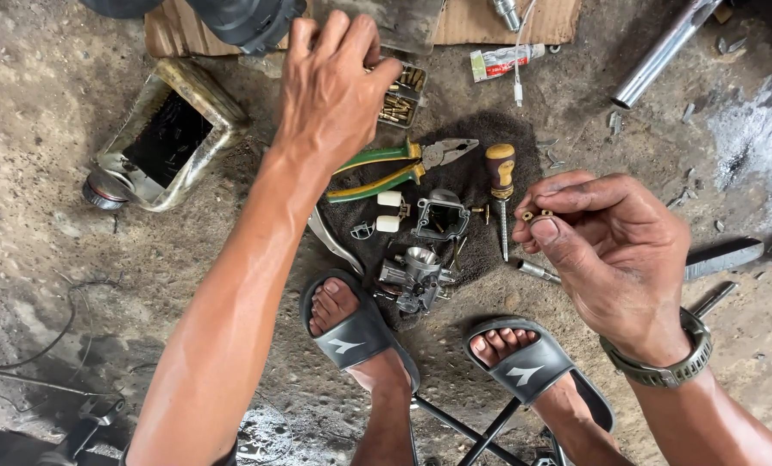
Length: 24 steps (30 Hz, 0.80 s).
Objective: The person is working on a motorcycle carburetor, specifically inspecting and handling small brass jets and other internal components.
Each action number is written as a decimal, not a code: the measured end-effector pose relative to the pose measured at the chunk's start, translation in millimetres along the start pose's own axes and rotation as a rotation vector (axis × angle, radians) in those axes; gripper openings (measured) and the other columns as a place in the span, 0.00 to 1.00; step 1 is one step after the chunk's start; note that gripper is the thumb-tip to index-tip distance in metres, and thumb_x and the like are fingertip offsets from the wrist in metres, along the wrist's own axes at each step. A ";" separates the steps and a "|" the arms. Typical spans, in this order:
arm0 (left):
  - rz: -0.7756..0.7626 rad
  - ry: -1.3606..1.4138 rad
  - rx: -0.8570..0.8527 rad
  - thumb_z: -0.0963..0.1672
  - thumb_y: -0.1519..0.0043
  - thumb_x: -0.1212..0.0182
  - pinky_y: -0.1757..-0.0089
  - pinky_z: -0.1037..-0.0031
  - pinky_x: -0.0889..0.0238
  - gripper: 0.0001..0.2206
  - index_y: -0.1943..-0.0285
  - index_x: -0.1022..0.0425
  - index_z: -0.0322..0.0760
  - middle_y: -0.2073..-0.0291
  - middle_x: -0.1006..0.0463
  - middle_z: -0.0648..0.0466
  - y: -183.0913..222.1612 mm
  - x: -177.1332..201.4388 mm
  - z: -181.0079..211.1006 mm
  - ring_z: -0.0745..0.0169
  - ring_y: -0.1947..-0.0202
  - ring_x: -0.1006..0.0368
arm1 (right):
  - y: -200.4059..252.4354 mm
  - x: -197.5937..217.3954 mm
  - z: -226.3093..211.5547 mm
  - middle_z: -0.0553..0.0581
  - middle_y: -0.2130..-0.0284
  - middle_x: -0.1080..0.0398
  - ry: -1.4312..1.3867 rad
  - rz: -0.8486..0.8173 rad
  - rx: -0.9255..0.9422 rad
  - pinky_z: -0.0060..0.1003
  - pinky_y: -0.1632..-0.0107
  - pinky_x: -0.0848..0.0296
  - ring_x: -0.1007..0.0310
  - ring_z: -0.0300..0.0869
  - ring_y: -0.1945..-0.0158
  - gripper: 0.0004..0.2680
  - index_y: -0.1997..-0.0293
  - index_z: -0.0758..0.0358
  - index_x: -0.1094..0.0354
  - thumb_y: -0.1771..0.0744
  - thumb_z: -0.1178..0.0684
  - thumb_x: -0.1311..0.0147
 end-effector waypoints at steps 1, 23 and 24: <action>-0.010 0.007 -0.002 0.38 0.41 0.34 0.60 0.62 0.42 0.05 0.67 0.24 0.43 0.63 0.30 0.55 -1.2 -1.0 2.8 0.55 0.60 0.33 | 0.1 -0.1 0.3 0.71 0.54 0.29 -0.001 0.000 -0.003 0.34 0.53 0.13 0.22 0.46 0.56 0.07 0.54 0.71 0.34 0.34 0.66 0.41; 0.053 0.448 0.252 0.43 0.40 0.39 0.56 0.57 0.39 0.06 0.59 0.28 0.36 0.62 0.28 0.48 -18.7 -21.5 3.3 0.51 0.62 0.34 | 2.7 -1.2 -1.2 0.73 0.54 0.29 0.028 -0.019 0.004 0.34 0.53 0.13 0.23 0.48 0.56 0.07 0.55 0.72 0.35 0.34 0.67 0.42; 0.056 0.417 0.212 0.41 0.41 0.38 0.56 0.57 0.40 0.05 0.61 0.30 0.36 0.62 0.28 0.48 -20.3 -21.7 6.7 0.52 0.63 0.35 | 2.6 -1.3 -1.1 0.73 0.54 0.29 0.034 -0.020 -0.002 0.34 0.54 0.13 0.23 0.48 0.56 0.07 0.55 0.72 0.35 0.34 0.67 0.42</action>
Point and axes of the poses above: each hand's wrist, its own y-axis away from the middle knuckle, its own x-axis out of the back of the hand, z = x × y, the point moved 7 cm from there along -y, towards the middle knuckle
